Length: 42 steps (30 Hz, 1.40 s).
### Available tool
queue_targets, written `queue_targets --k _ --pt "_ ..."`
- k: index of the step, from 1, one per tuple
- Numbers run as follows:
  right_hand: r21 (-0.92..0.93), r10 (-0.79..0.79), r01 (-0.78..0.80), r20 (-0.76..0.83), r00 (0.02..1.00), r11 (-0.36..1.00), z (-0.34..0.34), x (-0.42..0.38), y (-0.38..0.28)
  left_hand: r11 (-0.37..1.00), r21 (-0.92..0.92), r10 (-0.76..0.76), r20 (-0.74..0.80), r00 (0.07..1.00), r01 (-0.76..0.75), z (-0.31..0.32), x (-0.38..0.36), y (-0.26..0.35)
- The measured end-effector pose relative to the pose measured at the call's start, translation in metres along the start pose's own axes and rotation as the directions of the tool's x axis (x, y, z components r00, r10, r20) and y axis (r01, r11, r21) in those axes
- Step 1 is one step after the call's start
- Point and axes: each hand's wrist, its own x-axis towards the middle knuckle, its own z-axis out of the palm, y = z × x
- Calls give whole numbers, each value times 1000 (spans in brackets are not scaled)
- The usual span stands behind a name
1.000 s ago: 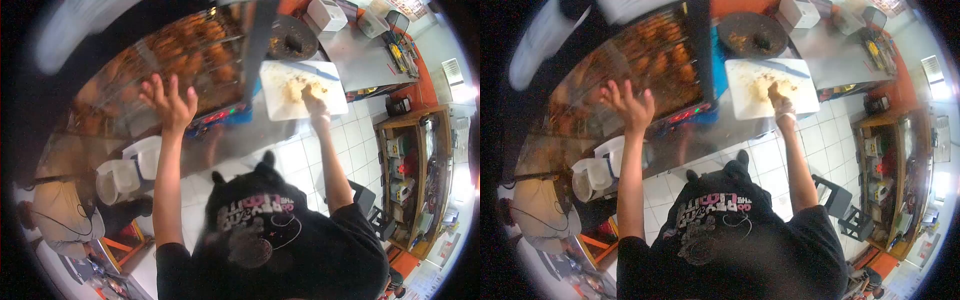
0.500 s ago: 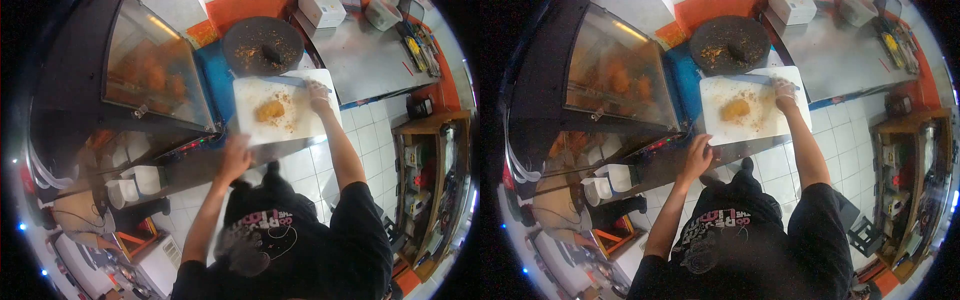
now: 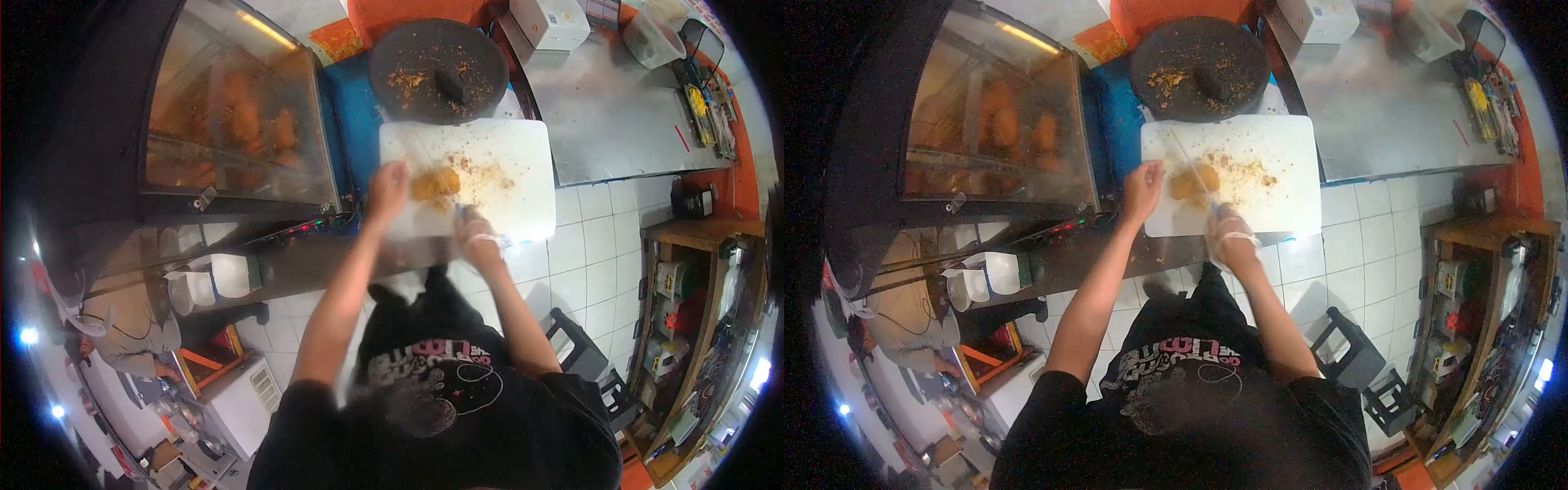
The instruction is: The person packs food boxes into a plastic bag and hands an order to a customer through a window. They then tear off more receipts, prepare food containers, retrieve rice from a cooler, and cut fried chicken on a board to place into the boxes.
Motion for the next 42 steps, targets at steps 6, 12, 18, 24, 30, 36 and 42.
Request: queue_targets --k 6,12,18,24,30,36,42 --pt "-99 17 -21 -36 999 995 15 4 -23 993 79 -97 84 992 90 17 44 21" --pt "-220 96 -73 94 991 973 11 8 -27 993 82 -96 106 990 87 39 51 -7" --pt "-352 -75 88 49 996 932 68 39 19 984 134 -114 -6 994 113 67 68 -30" --pt "-300 -1 61 196 981 952 -13 31 -34 908 -188 -307 310 900 375 28 82 -7" --pt "-233 190 -112 345 919 966 16 20 -52 954 109 -299 274 914 280 29 51 -21" --pt "-408 -20 109 217 976 906 31 38 -37 957 192 -249 173 953 215 32 79 -48" --pt "-316 121 -18 309 943 949 75 20 -26 929 91 -370 228 901 358 16 42 -54"
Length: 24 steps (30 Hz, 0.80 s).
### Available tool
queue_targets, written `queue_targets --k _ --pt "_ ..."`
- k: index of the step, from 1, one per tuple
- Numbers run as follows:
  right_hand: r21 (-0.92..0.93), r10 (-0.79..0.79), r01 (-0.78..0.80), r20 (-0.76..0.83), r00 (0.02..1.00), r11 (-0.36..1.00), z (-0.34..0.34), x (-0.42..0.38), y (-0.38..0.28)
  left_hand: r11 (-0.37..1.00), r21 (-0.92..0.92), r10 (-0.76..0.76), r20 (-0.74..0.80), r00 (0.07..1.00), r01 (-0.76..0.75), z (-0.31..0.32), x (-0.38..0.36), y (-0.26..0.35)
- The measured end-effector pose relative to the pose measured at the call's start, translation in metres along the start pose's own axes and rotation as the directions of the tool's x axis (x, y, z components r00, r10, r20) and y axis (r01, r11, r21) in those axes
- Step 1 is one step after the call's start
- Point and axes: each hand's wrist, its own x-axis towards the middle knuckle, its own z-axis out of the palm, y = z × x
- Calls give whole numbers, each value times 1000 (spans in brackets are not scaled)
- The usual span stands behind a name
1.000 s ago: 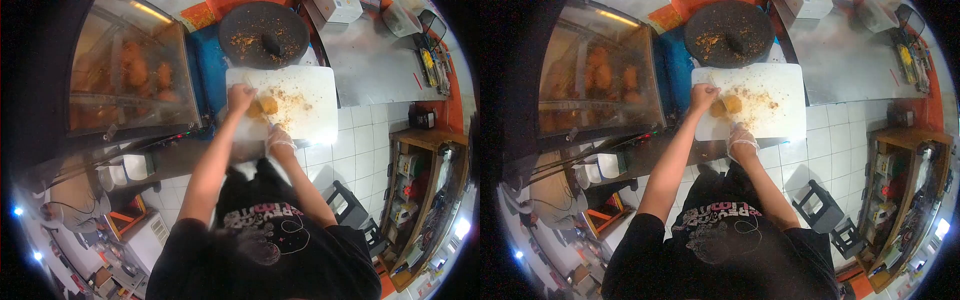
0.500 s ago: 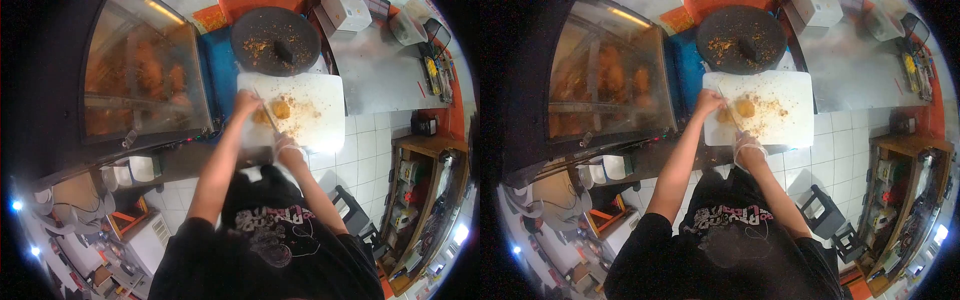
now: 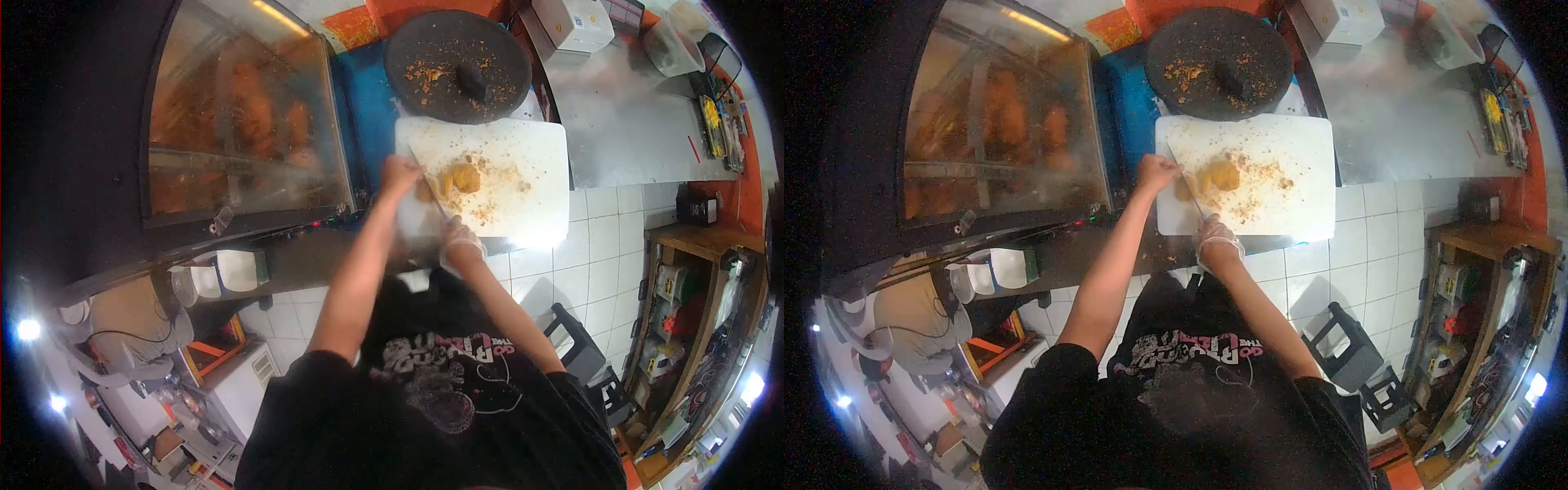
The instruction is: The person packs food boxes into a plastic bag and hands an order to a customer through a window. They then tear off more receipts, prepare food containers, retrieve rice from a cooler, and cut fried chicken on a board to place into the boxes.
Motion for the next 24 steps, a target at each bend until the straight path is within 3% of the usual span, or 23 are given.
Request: queue_targets --k 1,2,3,4,5,7,8,9,10,11,12,13,14,19,21,22,24 --pt "31 53 -54 38 998 998 0 9 -2 1000 2 11 -8 1000 -11 -4 5 9" --pt "29 48 -49 23 999 998 -3 18 3 989 139 54 -74 996 -44 -7 11 19" --pt "-23 -18 17 -33 999 1000 -18 11 0 959 277 87 -121 989 -51 -7 3 20" --pt "-79 -85 78 -91 992 994 -26 6 -2 958 282 88 -119 989 -52 -9 -1 19" --pt "-81 -84 75 -116 990 994 -33 10 3 981 181 89 -90 992 -72 -13 7 24" --pt "141 4 25 -201 979 990 -48 1 13 992 82 97 -48 994 -93 -17 13 44" --pt "-130 -158 123 -315 936 984 -61 -15 19 991 -58 118 -41 992 -120 -12 10 59" --pt "-126 -154 120 -305 940 985 -75 -24 17 970 -199 131 -39 991 -137 -4 4 69" --pt "69 44 -29 -222 974 997 -88 -27 17 971 -208 109 -34 993 -114 11 9 69" --pt "245 226 -194 -110 968 950 -94 -27 19 971 -210 107 -32 994 -111 24 6 65" --pt "253 280 -248 -100 955 935 -81 -23 26 991 -81 106 -47 993 -110 37 6 57" --pt "265 282 -246 -109 953 933 -63 -12 34 992 54 114 -65 991 -110 42 6 55" --pt "268 287 -251 -103 952 930 -43 0 41 993 -110 28 -28 999 -31 36 -2 65" --pt "362 288 -243 -76 955 900 -46 3 48 999 33 44 -198 979 -38 40 11 68" --pt "57 52 -40 -232 971 998 -28 19 67 998 -45 44 -64 997 -47 31 17 75" --pt "65 61 -47 -239 969 997 -51 6 60 983 -179 42 -10 999 -44 31 18 78" --pt "244 237 -195 -157 959 950 -91 -24 48 986 -134 93 -28 995 -95 39 13 78"
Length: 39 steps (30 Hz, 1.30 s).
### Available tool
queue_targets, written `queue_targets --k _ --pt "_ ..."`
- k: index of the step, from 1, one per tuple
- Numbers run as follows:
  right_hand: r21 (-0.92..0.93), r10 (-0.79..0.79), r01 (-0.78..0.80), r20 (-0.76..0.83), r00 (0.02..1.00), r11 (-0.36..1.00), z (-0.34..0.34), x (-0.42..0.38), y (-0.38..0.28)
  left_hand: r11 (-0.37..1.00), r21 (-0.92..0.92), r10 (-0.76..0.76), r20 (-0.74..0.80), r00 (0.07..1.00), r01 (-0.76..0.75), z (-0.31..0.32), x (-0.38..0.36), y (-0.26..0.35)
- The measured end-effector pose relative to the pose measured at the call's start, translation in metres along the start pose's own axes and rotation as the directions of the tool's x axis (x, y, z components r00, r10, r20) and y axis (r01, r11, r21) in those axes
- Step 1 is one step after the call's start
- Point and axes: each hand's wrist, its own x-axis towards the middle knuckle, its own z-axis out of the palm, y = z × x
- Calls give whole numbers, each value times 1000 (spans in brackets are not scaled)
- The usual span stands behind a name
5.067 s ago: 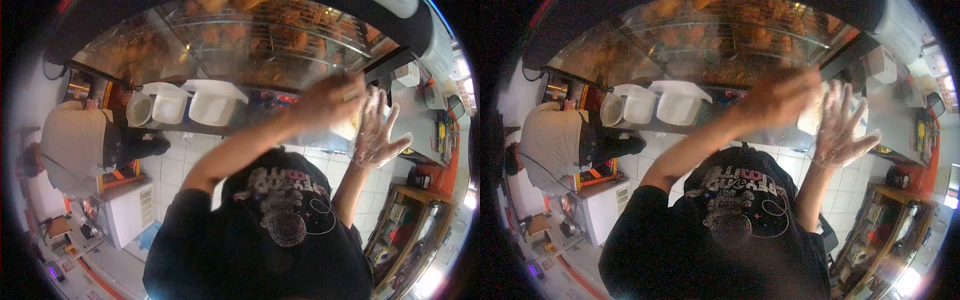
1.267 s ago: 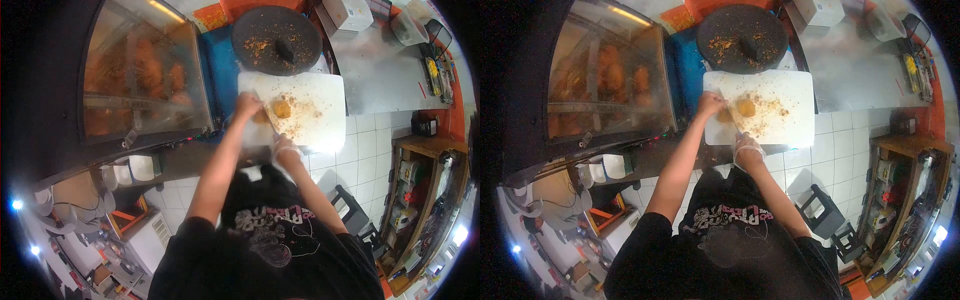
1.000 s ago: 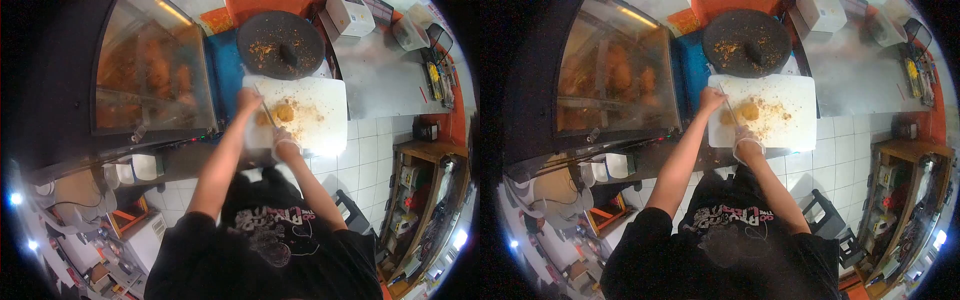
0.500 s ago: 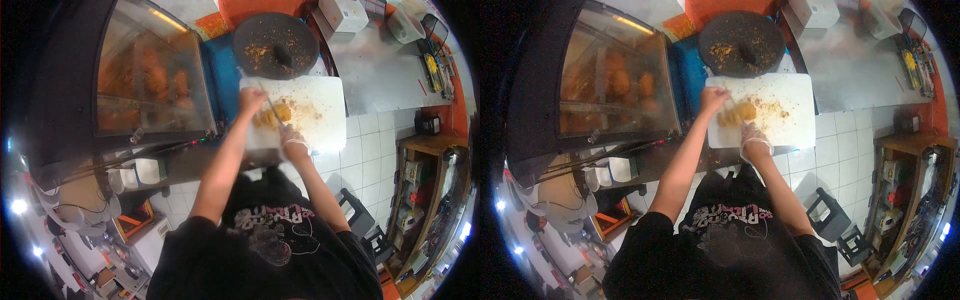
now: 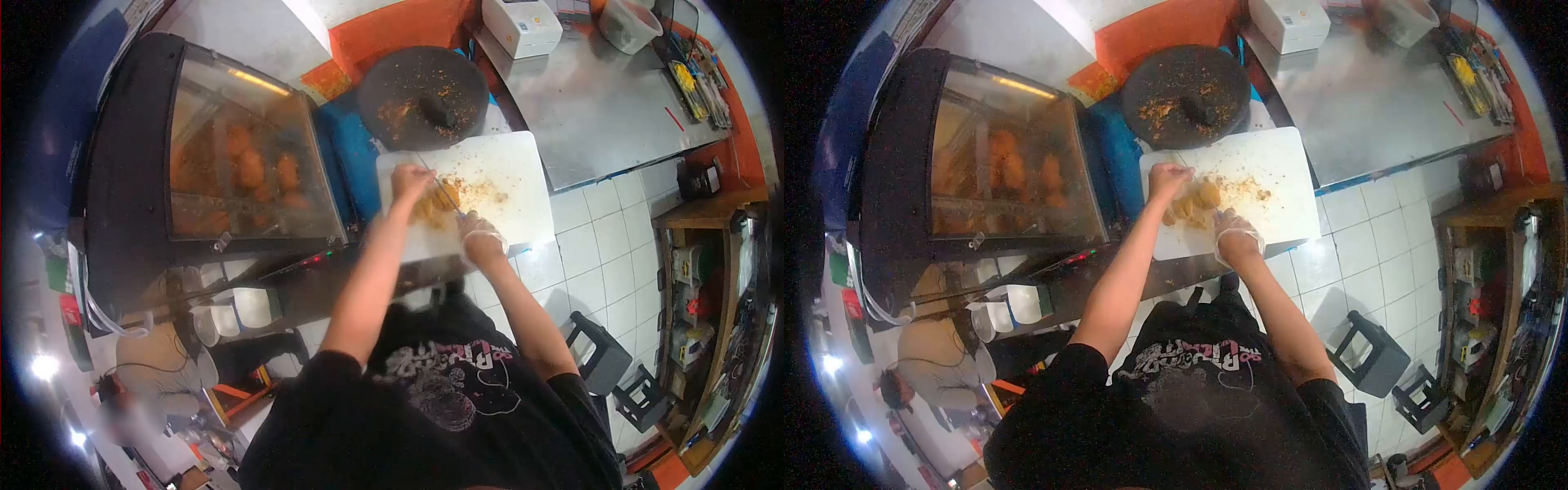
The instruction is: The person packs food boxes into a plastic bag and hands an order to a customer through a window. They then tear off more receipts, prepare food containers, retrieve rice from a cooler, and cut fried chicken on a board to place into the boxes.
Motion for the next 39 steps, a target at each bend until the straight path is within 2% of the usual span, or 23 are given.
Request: queue_targets --k 3,5,6,7,9,10,11,13,14,15,17,18,19,21,22,24,28,30,31,33,35,37,39 --pt "5 13 -13 51 999 1000 50 19 30 997 75 31 -2 1000 -30 9 -10 3" --pt "-30 -57 56 -29 998 998 70 36 42 990 140 -7 -17 1000 9 10 -8 9" --pt "-95 -89 84 -48 995 992 70 40 41 959 284 16 -50 999 -1 8 -10 16" --pt "-158 -122 111 -63 990 981 71 41 39 961 275 13 -60 998 4 9 -15 13" --pt "-244 -211 176 -125 969 954 74 59 54 909 415 24 -136 990 35 14 -4 11" --pt "-317 -283 225 -151 947 921 69 63 61 927 373 91 -101 991 -47 11 -7 5" --pt "-321 -287 231 -139 948 918 69 62 71 929 368 79 -104 991 -35 8 -17 -9" --pt "-511 -285 205 -81 955 835 34 49 70 947 176 289 -111 951 -268 -10 -49 -23" --pt "-266 -29 23 -16 999 964 -1 36 47 990 64 123 22 992 -124 -29 -76 -13" --pt "-272 -36 34 -2 999 962 -1 36 44 999 -31 -37 167 985 43 -48 -107 -9" --pt "-394 -140 66 -161 977 917 1 43 35 998 -62 5 209 978 8 -64 -156 -49" --pt "-283 -143 93 -164 976 955 11 49 23 979 -167 -72 271 960 120 -76 -183 -51" --pt "-283 -154 108 -146 977 953 16 50 8 936 -261 -139 339 931 235 -88 -209 -52" --pt "-99 -248 229 -277 928 968 19 50 -27 902 -314 -198 307 931 295 -103 -246 -76" --pt "-105 -266 246 -265 927 963 23 49 -43 865 -370 -241 286 927 339 -105 -259 -88" --pt "-223 -161 107 -239 958 969 33 48 -76 847 -377 -298 249 922 375 -107 -274 -112" --pt "-307 -252 173 -239 938 936 74 57 -91 824 -407 -366 148 919 394 -124 -294 -129" --pt "-375 -333 231 -236 913 898 115 86 -69 831 -499 -249 60 967 245 -119 -302 -163" --pt "-439 -349 234 -204 915 868 124 93 -64 821 -519 -276 4 961 237 -127 -308 -167" --pt "-447 -338 222 -198 920 867 107 83 -76 895 -366 -251 59 966 255 -145 -315 -173" --pt "-359 -265 187 -181 947 914 87 74 -89 911 -332 -251 21 968 244 -156 -326 -196" --pt "-262 -417 337 -375 828 905 103 89 -53 888 -368 -283 33 959 274 -174 -341 -212" --pt "-89 -426 424 -359 830 901 94 81 -41 886 -371 -297 6 955 278 -192 -356 -232"
